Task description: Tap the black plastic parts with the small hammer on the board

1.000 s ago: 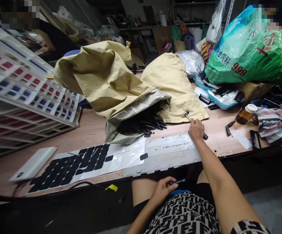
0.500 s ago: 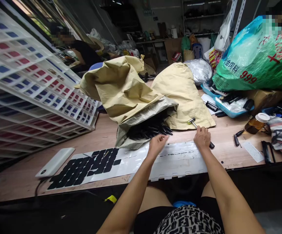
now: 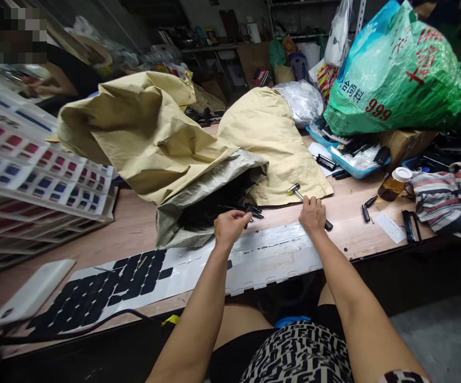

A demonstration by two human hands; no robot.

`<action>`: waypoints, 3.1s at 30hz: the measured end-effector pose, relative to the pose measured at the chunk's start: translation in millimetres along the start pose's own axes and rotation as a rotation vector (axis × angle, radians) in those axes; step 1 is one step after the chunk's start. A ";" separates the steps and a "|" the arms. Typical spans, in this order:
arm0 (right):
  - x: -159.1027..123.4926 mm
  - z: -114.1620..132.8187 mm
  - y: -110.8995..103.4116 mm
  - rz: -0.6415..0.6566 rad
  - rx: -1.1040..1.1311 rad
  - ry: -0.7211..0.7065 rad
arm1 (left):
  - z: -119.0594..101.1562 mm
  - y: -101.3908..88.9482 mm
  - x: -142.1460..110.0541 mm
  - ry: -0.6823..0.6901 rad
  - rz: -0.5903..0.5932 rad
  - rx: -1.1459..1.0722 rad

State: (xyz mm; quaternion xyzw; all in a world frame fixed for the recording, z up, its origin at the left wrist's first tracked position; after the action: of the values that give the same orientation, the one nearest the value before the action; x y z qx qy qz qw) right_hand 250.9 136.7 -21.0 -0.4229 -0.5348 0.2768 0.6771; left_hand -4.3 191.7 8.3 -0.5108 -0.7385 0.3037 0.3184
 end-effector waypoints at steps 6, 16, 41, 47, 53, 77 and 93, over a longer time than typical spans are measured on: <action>-0.8 -1.4 0.0 -0.018 0.006 0.007 | 15.2 18.8 -66.9 0.390 0.190 -0.169; -0.7 -6.1 -27.5 0.006 0.234 0.141 | 24.3 30.1 -69.9 0.400 0.185 -0.416; -106.6 16.5 -95.3 0.117 0.624 -0.090 | 15.5 31.4 -69.3 0.276 0.165 -0.402; -56.3 7.7 -73.1 -0.004 0.454 -0.021 | 14.1 29.2 -69.7 0.297 0.173 -0.382; 19.4 -4.0 -23.7 -0.081 0.079 0.012 | 16.5 30.0 -72.6 0.332 0.173 -0.372; 14.0 -6.9 11.3 -0.044 -0.039 0.026 | 71.7 23.3 -235.4 0.055 0.643 0.060; 14.2 -6.2 14.0 -0.063 -0.011 0.016 | -26.2 4.8 -9.8 -0.026 0.071 0.155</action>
State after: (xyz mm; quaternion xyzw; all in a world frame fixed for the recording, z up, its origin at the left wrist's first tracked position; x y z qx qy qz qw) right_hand 261.8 153.6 -26.6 -0.4120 -0.5440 0.2491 0.6872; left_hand 21.5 187.0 19.0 -0.5067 -0.6982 0.3776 0.3366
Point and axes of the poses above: each hand's wrist, its own x-axis towards the middle knuckle, its own y-axis out of the palm, z = x × y, the point moved 2 cm from there along x, towards the middle knuckle, and after that the axes turned 15 degrees about -z, right-handed, at the moved point
